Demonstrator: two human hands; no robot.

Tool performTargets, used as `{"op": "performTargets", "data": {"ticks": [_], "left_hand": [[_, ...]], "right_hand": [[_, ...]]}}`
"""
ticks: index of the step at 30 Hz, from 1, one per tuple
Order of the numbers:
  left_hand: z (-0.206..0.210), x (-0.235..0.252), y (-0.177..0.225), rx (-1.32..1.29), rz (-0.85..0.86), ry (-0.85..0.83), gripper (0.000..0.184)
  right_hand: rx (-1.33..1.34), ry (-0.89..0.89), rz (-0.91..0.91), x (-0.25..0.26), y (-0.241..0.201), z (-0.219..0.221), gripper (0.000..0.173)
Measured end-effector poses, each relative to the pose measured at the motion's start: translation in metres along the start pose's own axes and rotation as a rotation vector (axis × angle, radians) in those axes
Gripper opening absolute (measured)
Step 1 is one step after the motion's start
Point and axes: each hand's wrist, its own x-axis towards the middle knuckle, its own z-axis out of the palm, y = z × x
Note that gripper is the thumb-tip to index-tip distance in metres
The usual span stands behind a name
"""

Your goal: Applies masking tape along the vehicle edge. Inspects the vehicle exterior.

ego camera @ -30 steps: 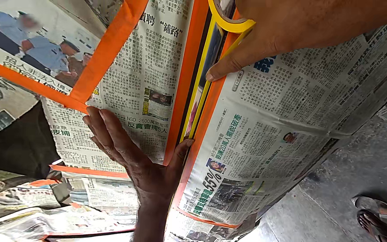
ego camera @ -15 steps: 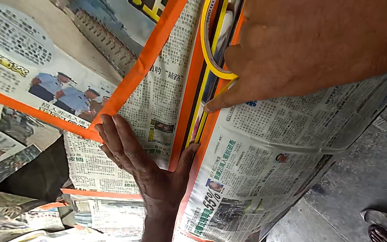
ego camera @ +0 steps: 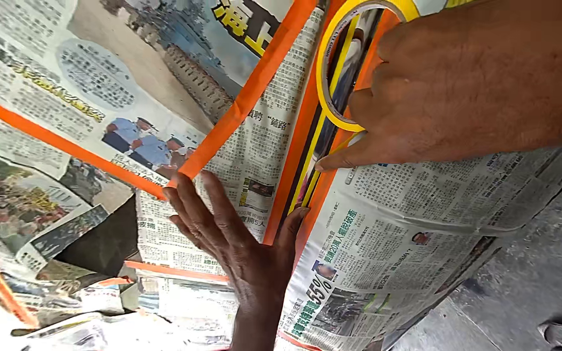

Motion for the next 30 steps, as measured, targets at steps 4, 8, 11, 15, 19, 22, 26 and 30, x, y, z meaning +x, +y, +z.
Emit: {"op": "performTargets", "data": {"ticks": [4, 8, 11, 15, 19, 22, 26, 30], "left_hand": [[0.003, 0.000, -0.003, -0.038, 0.004, 0.000, 0.110], [0.004, 0.012, -0.001, -0.053, 0.013, -0.008, 0.116], [0.006, 0.024, 0.006, -0.058, 0.027, -0.012, 0.117], [0.007, 0.033, 0.010, -0.075, 0.039, -0.016, 0.116], [0.006, 0.035, 0.013, -0.102, 0.006, -0.023, 0.118], [0.007, 0.035, 0.015, -0.108, -0.023, -0.036, 0.117], [0.007, 0.033, 0.015, -0.108, -0.028, -0.038, 0.115], [0.006, 0.032, 0.017, -0.121, -0.038, -0.050, 0.115]], "right_hand": [[0.028, -0.002, -0.030, 0.000, 0.002, 0.001, 0.044], [0.019, 0.044, -0.046, -0.004, 0.003, 0.003, 0.037], [0.025, 0.038, -0.053, -0.004, 0.004, 0.002, 0.038], [0.028, 0.009, -0.036, -0.006, 0.002, 0.000, 0.045], [0.068, 0.095, -0.061, -0.010, -0.001, 0.001, 0.050], [0.072, 0.088, -0.043, -0.016, 0.003, -0.004, 0.042], [0.014, 0.099, 0.000, -0.040, 0.021, -0.012, 0.053], [-0.009, 0.412, 0.155, -0.068, 0.034, 0.005, 0.038]]}}
